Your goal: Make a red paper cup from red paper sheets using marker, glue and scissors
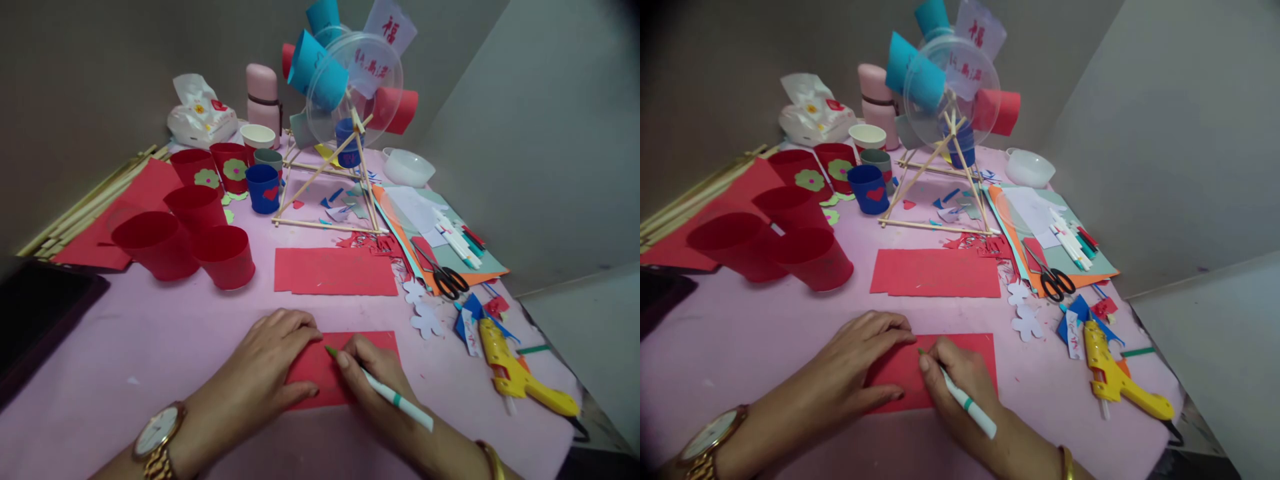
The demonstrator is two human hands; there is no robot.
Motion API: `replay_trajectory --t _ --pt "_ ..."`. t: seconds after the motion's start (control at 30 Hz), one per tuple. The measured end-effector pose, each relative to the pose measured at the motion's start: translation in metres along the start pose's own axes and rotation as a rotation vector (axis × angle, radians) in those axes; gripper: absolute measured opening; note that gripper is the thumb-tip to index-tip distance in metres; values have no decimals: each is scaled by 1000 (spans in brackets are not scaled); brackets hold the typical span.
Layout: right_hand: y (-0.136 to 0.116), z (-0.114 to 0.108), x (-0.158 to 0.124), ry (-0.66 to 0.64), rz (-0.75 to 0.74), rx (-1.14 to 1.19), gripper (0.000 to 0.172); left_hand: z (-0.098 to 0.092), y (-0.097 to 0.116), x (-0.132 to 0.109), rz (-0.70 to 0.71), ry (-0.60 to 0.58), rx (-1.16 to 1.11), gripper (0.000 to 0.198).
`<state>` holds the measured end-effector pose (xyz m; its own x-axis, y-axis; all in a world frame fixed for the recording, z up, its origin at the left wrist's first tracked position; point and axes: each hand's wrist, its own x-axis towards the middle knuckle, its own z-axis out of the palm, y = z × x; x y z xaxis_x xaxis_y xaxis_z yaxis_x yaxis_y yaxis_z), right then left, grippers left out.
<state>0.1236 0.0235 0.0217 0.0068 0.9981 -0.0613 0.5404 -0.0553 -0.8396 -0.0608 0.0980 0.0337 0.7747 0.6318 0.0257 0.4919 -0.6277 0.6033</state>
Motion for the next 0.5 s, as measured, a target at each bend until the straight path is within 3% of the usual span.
replay_trajectory --t 0.5 --pt "-6 0 1 -64 -15 -58 27 3 -3 1 -1 18 -13 45"
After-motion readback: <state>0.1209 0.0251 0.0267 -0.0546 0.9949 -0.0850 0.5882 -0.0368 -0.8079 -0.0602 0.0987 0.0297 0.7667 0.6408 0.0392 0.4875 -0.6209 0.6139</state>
